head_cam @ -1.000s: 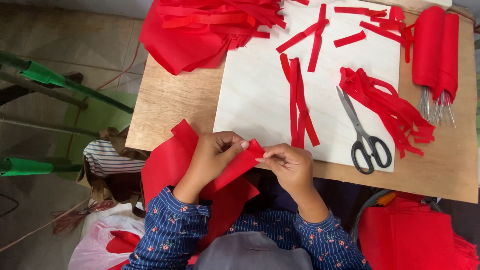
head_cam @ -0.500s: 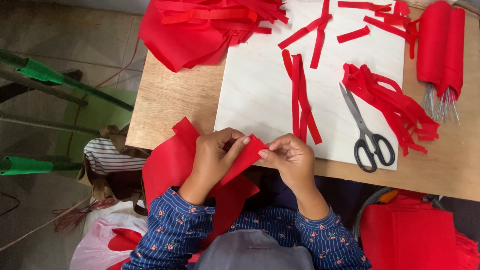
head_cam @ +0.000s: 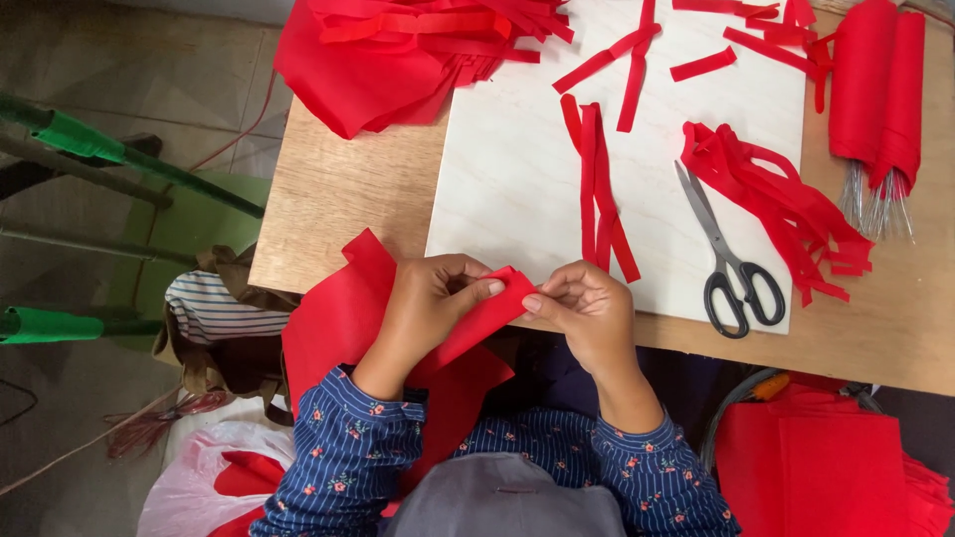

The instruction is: Cutting red fabric into thin strips using scissors on a wooden table

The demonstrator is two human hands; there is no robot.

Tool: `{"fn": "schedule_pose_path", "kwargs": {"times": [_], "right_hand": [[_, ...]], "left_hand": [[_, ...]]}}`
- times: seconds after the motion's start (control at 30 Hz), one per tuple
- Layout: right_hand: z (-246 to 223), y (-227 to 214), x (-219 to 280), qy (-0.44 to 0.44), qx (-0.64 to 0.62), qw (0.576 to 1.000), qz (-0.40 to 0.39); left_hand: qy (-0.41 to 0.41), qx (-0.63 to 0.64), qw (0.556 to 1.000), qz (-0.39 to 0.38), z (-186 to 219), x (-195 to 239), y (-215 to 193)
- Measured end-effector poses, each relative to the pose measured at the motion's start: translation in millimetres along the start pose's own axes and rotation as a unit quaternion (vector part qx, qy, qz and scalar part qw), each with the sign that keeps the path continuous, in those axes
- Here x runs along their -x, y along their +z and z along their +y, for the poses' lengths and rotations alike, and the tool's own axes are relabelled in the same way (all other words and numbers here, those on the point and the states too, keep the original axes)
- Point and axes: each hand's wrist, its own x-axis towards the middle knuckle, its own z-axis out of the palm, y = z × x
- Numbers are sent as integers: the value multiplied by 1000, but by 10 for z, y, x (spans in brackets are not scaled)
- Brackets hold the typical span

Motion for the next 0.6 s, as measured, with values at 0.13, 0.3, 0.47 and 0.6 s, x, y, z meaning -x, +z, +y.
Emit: {"fn": "schedule_pose_path", "kwargs": {"times": [0.13,0.3,0.47,0.6], "right_hand": [[-250,-259,94,-57,161,984,59],[-819,-1176,267,-112,568,807,117],[-803,-1617,244,26,751,655,80],[-753,-1729,155,-3,752,656,64]], "left_hand": [[-20,-9,1000,4,-98,-33,17],[-31,-31,999,-6,-131,-7,13],[-14,-37,999,-32,-200,-21,30],[10,-20,999,-46,-211,-18,40]]}}
